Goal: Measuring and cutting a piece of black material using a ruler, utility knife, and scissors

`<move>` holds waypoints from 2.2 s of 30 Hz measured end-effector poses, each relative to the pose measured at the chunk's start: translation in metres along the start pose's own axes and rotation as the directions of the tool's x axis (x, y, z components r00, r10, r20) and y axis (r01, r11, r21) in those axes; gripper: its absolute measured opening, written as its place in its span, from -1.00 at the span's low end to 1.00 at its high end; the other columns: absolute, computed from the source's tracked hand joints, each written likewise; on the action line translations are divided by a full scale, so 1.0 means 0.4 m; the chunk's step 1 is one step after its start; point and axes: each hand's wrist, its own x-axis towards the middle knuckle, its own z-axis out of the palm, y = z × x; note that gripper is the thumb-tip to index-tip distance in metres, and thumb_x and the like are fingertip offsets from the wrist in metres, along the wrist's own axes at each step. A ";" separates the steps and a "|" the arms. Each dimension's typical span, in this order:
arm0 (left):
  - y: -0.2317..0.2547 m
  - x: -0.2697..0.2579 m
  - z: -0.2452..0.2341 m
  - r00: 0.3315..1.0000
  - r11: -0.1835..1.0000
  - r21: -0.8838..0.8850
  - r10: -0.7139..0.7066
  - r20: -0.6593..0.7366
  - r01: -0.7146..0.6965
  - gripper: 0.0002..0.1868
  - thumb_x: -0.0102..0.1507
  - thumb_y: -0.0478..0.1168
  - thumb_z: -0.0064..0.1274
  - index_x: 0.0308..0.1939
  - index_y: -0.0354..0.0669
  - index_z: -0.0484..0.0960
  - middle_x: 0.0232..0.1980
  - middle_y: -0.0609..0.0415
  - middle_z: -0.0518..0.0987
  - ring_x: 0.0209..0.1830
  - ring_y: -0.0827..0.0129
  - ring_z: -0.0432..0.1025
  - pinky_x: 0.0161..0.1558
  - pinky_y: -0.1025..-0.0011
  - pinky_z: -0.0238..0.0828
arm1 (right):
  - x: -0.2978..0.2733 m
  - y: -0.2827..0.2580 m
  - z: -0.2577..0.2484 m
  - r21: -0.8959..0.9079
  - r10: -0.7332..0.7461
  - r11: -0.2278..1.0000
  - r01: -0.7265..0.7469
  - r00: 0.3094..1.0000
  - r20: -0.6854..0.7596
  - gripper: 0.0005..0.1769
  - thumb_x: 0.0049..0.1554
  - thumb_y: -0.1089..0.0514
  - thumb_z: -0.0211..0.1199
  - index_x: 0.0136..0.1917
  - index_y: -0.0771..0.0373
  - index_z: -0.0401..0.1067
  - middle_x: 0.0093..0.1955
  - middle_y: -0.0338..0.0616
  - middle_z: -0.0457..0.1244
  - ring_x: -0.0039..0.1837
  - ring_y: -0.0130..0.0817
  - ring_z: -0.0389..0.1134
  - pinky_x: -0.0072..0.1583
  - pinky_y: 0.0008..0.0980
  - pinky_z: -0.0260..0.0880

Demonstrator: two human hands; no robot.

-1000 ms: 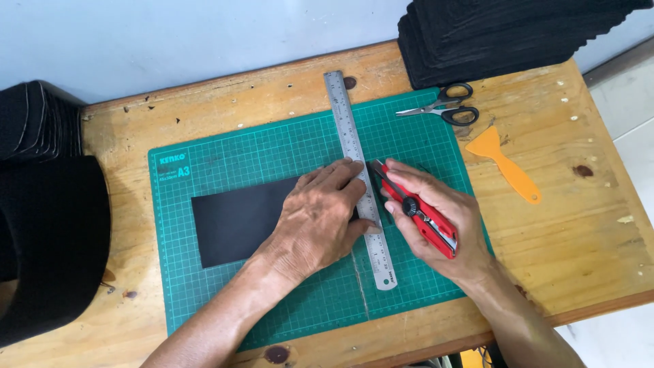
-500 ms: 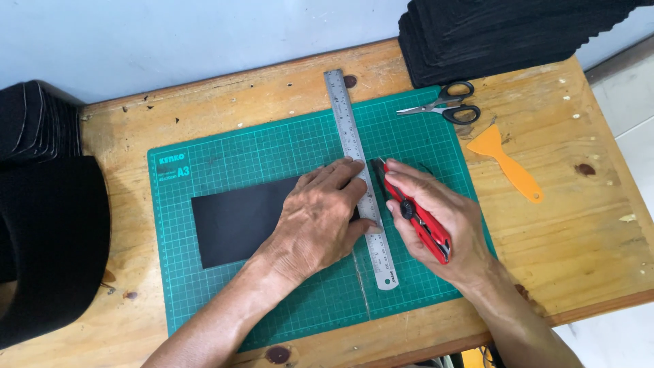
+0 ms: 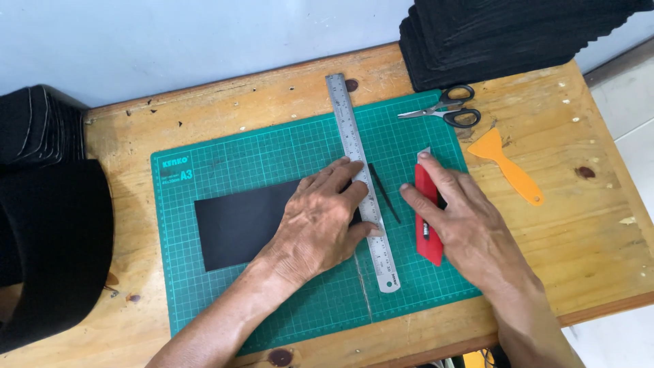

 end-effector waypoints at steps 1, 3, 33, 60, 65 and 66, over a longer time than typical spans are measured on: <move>-0.001 0.000 -0.001 1.000 1.000 0.000 0.003 0.000 -0.003 -0.25 0.08 0.14 0.39 0.15 -0.30 0.54 0.43 -0.24 0.39 0.49 -0.18 0.23 0.28 -0.12 0.28 | -0.003 0.002 -0.001 -0.002 0.002 1.000 -0.002 1.000 -0.001 -0.42 0.13 0.41 0.12 0.42 0.14 0.35 0.64 0.19 -0.01 0.47 0.12 0.17 0.36 0.00 0.31; -0.004 -0.003 -0.003 0.999 0.999 -0.029 -0.036 0.007 0.037 -0.34 0.09 0.13 0.42 0.02 -0.27 0.55 0.44 -0.39 0.32 0.50 -0.35 0.16 0.22 -0.24 0.30 | -0.008 0.005 -0.004 -0.026 -0.017 1.000 0.018 0.999 0.036 -0.44 0.19 0.32 0.06 0.43 0.03 0.35 0.65 0.16 -0.01 0.46 0.13 0.17 0.28 0.02 0.28; -0.022 -0.002 -0.026 0.997 0.988 -0.148 -0.033 0.064 0.042 -0.40 0.00 -0.02 0.50 0.00 -0.23 0.63 0.31 -0.21 0.38 0.35 -0.16 0.27 0.17 -0.05 0.38 | 0.108 -0.032 -0.079 0.498 0.457 0.824 -0.268 0.835 -0.306 -0.80 0.16 0.67 0.12 -0.01 0.52 0.35 -0.09 0.05 0.23 -0.33 -0.45 0.24 -0.41 -0.62 0.31; -0.049 0.031 -0.196 0.822 0.714 -0.440 -0.347 0.452 0.544 -0.82 0.23 -0.09 0.30 -0.23 -0.09 0.71 -0.38 0.31 0.57 -0.31 0.58 0.36 -0.24 0.44 0.30 | 0.045 -0.085 0.022 0.200 0.432 0.868 -0.454 0.890 0.147 -0.61 0.28 -0.08 0.07 0.26 0.03 0.54 0.05 -0.12 0.20 -0.05 -0.25 0.31 -0.12 -0.19 0.57; -0.096 0.008 -0.232 0.865 0.565 -0.656 -0.301 0.400 0.500 -0.86 0.19 -0.21 0.32 -0.22 -0.16 0.78 -0.38 0.16 0.64 -0.39 0.50 0.43 -0.34 0.50 0.42 | 0.075 0.168 -0.007 0.077 0.389 0.921 -0.381 0.900 -0.196 -0.76 0.31 0.19 0.17 0.19 0.10 0.59 0.01 0.06 0.23 0.08 0.08 0.36 0.16 0.00 0.37; -0.103 0.006 -0.245 0.879 0.512 -0.715 -0.248 0.407 0.475 -0.87 0.22 -0.23 0.32 -0.20 -0.18 0.78 -0.38 0.28 0.63 -0.39 0.67 0.36 -0.38 0.60 0.29 | 0.089 0.216 -0.022 -0.015 0.422 0.903 -0.429 0.893 -0.158 -0.67 0.28 0.22 0.12 0.25 0.11 0.57 0.10 0.10 0.23 0.12 0.06 0.36 0.25 0.03 0.34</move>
